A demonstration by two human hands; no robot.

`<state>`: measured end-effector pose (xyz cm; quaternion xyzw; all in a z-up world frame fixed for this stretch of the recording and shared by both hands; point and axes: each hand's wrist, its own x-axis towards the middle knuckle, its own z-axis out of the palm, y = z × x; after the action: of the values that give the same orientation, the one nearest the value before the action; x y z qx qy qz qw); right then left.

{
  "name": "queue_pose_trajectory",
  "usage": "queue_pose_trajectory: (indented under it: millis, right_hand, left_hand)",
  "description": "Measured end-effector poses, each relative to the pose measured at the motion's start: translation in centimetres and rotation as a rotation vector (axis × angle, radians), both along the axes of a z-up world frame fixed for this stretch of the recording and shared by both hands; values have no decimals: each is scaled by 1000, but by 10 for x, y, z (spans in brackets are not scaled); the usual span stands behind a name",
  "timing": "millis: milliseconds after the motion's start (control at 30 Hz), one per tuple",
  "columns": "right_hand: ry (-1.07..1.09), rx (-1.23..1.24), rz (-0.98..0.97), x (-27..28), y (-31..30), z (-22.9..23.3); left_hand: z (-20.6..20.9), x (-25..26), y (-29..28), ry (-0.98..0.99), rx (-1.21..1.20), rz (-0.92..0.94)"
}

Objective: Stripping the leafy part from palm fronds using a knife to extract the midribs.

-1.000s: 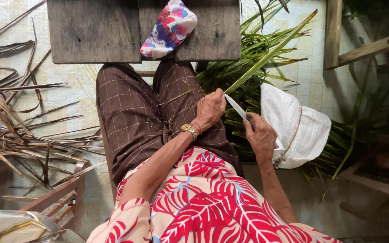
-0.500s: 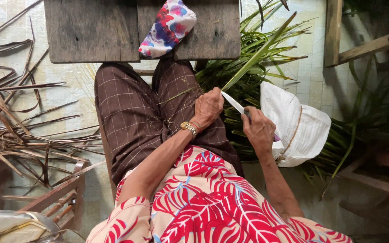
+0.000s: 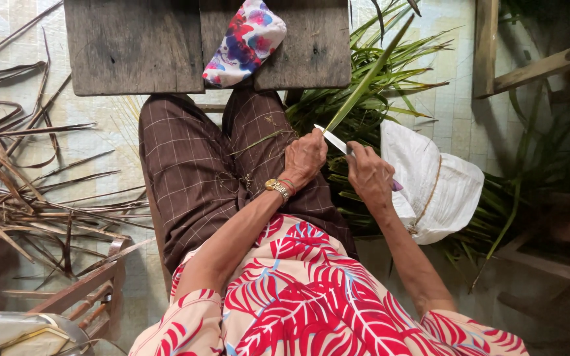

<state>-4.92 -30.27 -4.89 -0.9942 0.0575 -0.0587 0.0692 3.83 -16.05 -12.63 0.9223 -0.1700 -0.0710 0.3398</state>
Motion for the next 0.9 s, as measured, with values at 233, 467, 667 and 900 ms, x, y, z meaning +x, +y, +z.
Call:
queue_pose_trajectory:
  millis: [233, 467, 667, 900]
  right_hand:
    - [-60, -71, 32, 33, -13, -22]
    - [-2, 100, -99, 56, -61, -51]
    - [-63, 44, -134, 54, -46, -48]
    - [-146, 140, -115, 42, 9, -5]
  left_hand:
    - [5, -4, 1, 31, -13, -125]
    - [26, -6, 26, -97, 65, -148]
    - [37, -2, 44, -170, 191, -171]
    - [51, 4, 37, -136, 202, -150]
